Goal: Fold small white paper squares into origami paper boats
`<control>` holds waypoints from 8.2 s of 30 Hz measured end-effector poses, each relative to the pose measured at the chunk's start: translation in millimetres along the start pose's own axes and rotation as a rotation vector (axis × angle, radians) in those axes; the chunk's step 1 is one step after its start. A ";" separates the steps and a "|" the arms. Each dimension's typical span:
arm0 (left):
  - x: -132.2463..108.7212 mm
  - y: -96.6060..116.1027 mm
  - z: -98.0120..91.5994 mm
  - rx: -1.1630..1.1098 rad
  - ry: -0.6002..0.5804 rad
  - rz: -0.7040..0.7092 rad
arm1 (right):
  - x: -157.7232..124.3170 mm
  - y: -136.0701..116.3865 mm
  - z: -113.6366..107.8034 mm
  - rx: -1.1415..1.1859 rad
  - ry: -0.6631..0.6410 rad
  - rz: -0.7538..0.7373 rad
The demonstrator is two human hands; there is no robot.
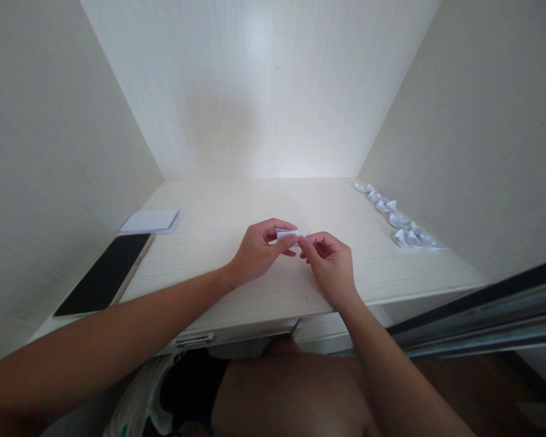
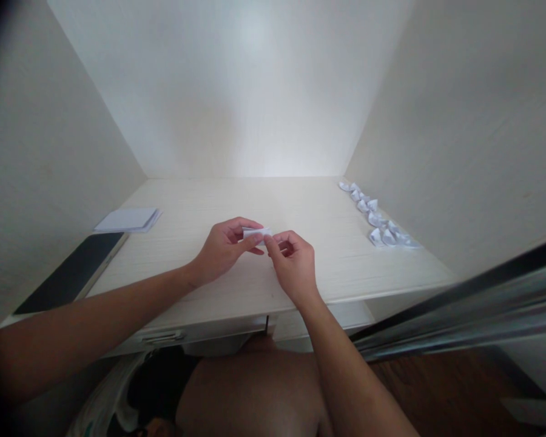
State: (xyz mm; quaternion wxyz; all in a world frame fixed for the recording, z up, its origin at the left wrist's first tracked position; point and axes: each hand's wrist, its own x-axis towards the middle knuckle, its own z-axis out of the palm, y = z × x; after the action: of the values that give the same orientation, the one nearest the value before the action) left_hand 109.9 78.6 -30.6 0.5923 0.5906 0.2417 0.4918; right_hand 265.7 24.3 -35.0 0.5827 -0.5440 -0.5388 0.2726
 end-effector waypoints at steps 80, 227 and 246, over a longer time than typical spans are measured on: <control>5.6 -9.2 -11.2 0.087 -0.105 -0.126 | 8.0 -2.1 -29.6 -0.352 -0.316 -0.343; -4.6 -2.5 -0.9 0.240 0.158 0.050 | 5.5 4.5 -15.0 0.102 -0.098 -0.001; -3.7 -3.7 -1.4 0.265 0.127 0.070 | 4.1 0.2 -16.4 0.025 -0.083 -0.053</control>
State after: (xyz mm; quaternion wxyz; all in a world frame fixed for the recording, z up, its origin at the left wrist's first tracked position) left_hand 108.3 76.7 -35.4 0.4752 0.6395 0.3207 0.5122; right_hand 281.9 22.5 -31.0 0.5737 -0.5105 -0.5730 0.2862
